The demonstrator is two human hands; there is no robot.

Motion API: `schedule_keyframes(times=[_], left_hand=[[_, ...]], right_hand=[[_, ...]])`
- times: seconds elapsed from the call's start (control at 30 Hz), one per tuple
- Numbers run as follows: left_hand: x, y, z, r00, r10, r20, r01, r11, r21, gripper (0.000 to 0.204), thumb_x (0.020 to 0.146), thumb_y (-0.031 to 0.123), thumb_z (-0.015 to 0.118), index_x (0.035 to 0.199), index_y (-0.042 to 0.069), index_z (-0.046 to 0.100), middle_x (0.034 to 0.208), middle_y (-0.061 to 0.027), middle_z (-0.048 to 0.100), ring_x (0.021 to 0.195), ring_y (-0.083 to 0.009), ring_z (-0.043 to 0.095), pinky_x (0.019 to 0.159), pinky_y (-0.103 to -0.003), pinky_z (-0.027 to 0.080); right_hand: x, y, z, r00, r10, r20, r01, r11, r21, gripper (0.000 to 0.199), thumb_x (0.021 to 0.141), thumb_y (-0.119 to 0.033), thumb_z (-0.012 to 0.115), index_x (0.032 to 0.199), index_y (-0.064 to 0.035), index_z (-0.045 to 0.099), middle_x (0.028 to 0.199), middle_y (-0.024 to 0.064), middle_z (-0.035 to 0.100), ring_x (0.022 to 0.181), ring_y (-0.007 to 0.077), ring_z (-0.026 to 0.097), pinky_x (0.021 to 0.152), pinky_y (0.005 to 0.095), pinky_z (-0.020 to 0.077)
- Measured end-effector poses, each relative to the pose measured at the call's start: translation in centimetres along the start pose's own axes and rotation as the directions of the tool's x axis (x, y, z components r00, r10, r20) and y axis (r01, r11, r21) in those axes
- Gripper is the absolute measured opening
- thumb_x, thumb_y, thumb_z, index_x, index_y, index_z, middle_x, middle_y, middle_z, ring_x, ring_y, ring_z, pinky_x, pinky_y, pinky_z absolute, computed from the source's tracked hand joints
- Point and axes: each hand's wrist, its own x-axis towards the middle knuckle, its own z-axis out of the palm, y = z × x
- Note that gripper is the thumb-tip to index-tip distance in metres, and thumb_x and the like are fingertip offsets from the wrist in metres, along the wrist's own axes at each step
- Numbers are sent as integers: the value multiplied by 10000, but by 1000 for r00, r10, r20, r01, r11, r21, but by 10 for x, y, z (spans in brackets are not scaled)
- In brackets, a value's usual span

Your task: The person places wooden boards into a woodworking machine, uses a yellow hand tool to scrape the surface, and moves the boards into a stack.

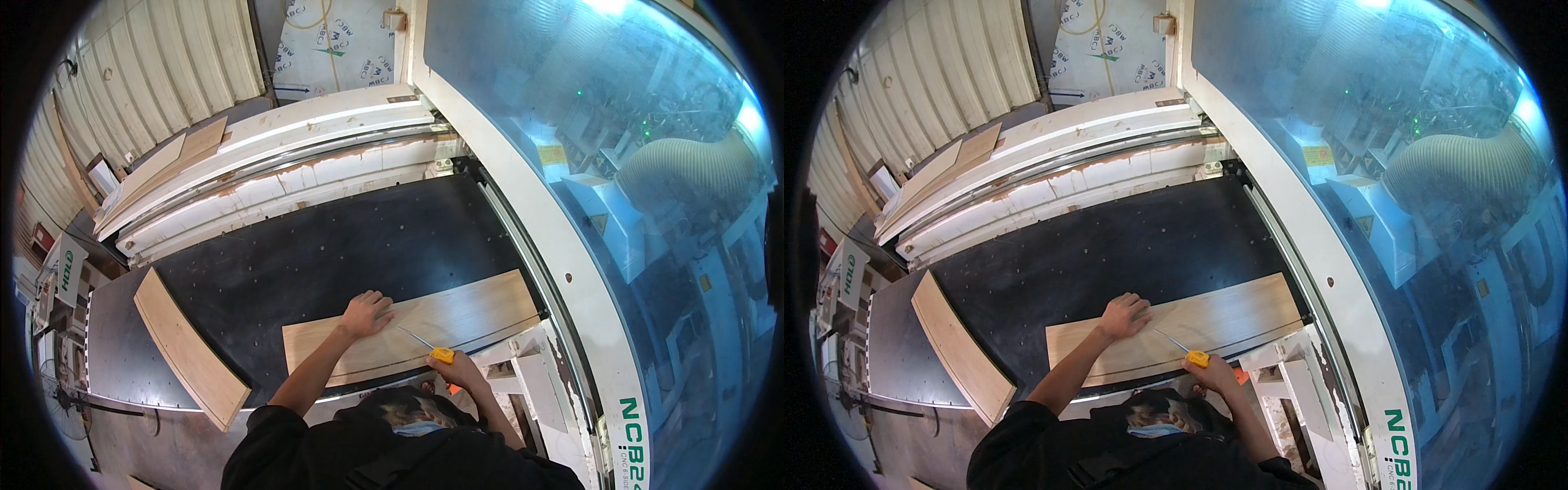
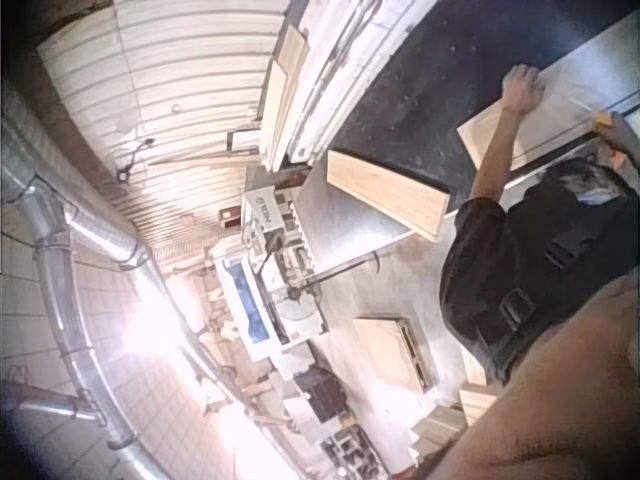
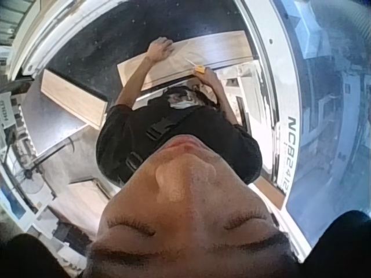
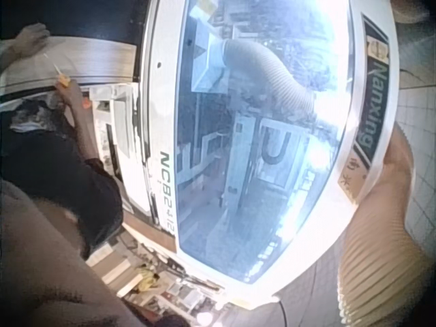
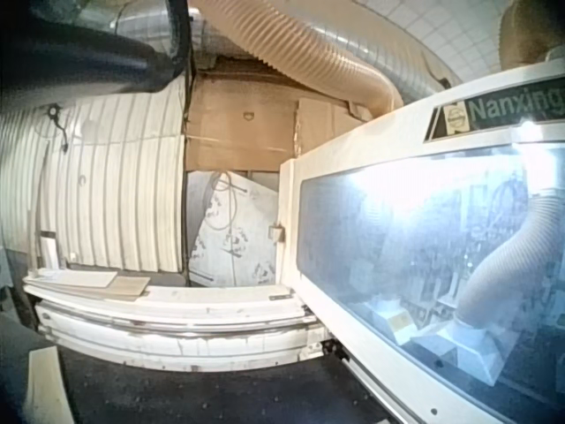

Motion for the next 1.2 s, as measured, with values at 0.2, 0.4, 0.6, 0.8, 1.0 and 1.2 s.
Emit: schedule_keyframes(times=[0.2,0.4,0.6,0.8,1.0,1.2], left_hand=[[2,4,-3,998,65,-13,-65,998,-24,277,879,264,751,1067,64,712,974,-111,664,905,-300,655,785,-418,561],[4,3,-5,996,84,37,-81,995,-63,316,880,284,744,1096,56,713,987,-117,662,927,-307,653,804,-422,558],[4,4,-7,997,63,40,-60,996,-69,318,887,284,728,1107,56,702,999,-121,655,945,-314,643,826,-434,546],[2,-5,6,1000,29,3,-29,999,-14,276,889,206,694,1126,65,682,992,-116,648,927,-315,635,829,-442,534],[2,-9,11,1000,9,-13,-9,1000,-6,229,857,106,667,1081,65,693,944,-99,657,907,-298,630,812,-430,531],[3,-7,10,999,-13,-45,12,1000,-7,189,860,73,656,1042,54,704,923,-94,655,898,-285,630,802,-410,535]], right_hand=[[24,26,10,999,-22,-29,22,999,-24,991,778,-798,688,1143,123,666,1071,290,720,1018,401,718,856,439,568],[24,20,7,999,-27,-32,26,999,-42,976,767,-801,698,1147,98,679,1086,274,726,1019,391,723,860,438,570],[23,19,8,1000,1,-25,-1,1000,-1,923,759,-790,714,1160,42,700,1095,242,736,1017,374,725,865,436,570],[26,23,21,968,-60,-244,42,996,-77,662,819,-670,728,798,-9,710,645,81,674,621,240,694,605,362,545],[30,31,27,962,-67,-264,60,998,-36,631,842,-626,729,773,1,703,628,75,665,584,214,680,581,348,539],[19,18,18,990,32,-140,-32,999,1,905,774,-781,682,1068,75,722,1023,273,740,975,412,727,834,450,571]])
